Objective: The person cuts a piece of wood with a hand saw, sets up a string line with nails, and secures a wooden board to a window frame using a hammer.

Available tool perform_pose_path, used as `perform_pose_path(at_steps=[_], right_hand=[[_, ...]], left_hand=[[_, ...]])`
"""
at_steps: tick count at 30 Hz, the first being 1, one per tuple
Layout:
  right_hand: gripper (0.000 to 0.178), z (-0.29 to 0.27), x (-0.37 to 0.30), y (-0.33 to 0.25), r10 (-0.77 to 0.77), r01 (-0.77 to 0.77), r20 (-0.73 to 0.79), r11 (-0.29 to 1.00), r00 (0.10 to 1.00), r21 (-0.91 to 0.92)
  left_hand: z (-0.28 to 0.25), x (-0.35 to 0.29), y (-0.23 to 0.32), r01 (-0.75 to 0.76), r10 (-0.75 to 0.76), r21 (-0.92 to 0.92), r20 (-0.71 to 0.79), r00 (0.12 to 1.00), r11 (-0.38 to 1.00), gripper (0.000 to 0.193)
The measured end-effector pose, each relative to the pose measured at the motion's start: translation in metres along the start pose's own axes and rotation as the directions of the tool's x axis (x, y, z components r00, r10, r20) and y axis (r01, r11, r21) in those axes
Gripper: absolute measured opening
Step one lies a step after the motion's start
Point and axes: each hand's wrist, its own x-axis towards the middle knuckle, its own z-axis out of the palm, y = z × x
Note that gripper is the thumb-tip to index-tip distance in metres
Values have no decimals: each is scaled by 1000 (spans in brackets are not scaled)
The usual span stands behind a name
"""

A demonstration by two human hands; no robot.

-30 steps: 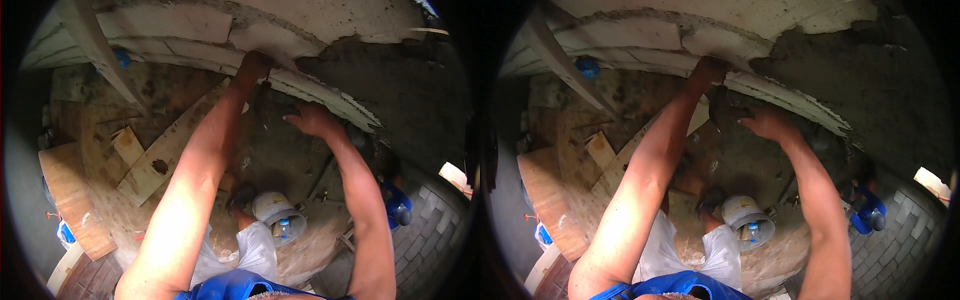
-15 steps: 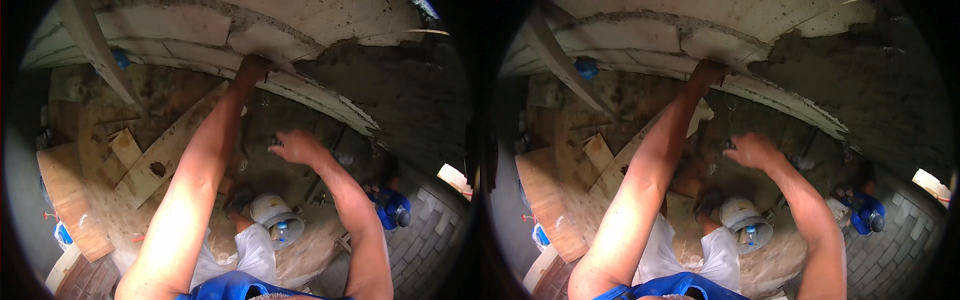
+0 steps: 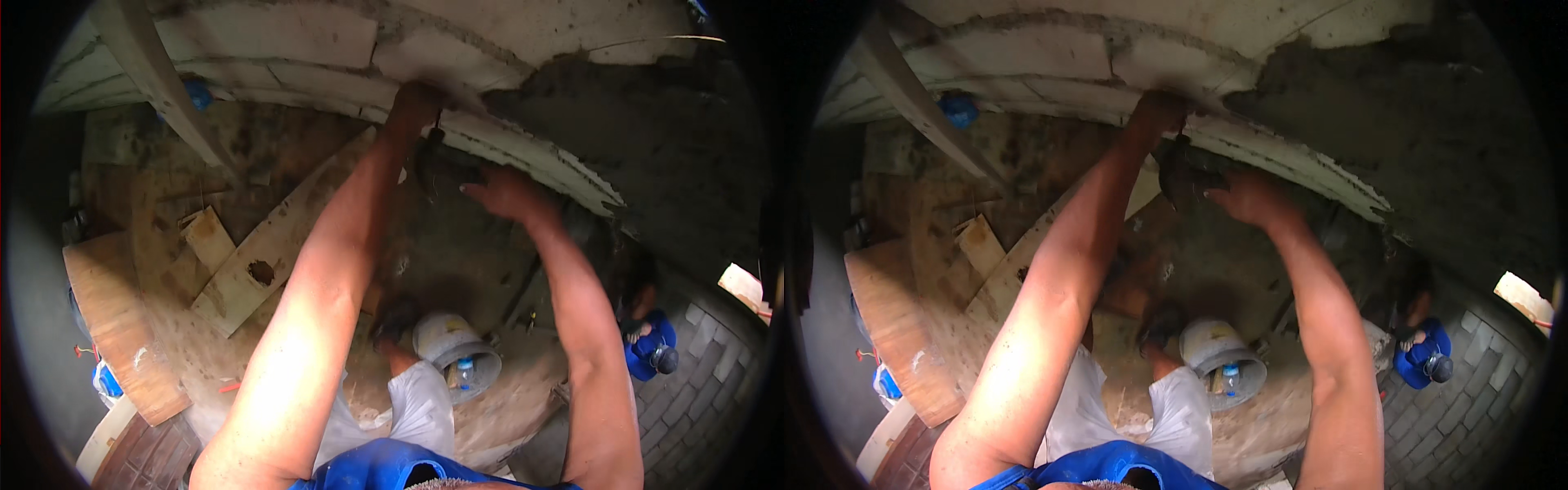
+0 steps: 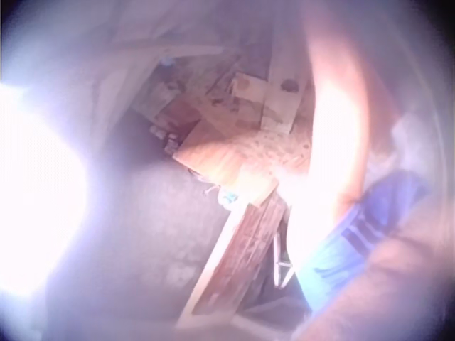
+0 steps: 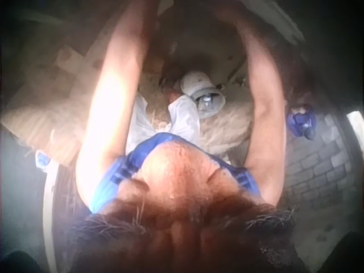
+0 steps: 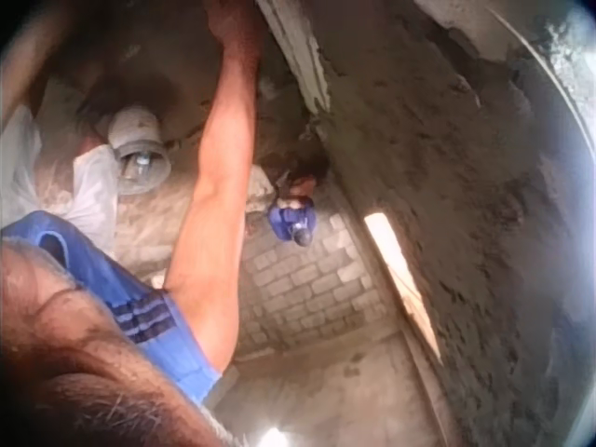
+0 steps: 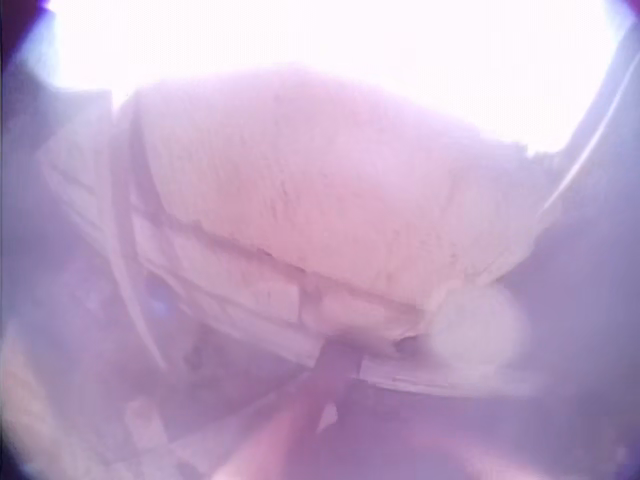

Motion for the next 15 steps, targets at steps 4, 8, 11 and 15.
perform_pose_path(at_steps=[4,8,11,15], right_hand=[[54,54,-20,-26,46,-42,-27,989,999,139],[49,136,-60,-4,175,-180,43,940,984,291],[47,207,-54,7,139,-140,24,950,990,280],[46,244,-45,11,196,-186,2,932,981,311]], left_hand=[[-40,-19,-2,45,-60,-218,-62,996,975,14],[-31,-22,59,557,-533,-440,189,825,705,17],[-37,-30,59,576,-597,-633,216,773,517,19],[-25,-42,51,441,-636,-836,151,757,326,24]])
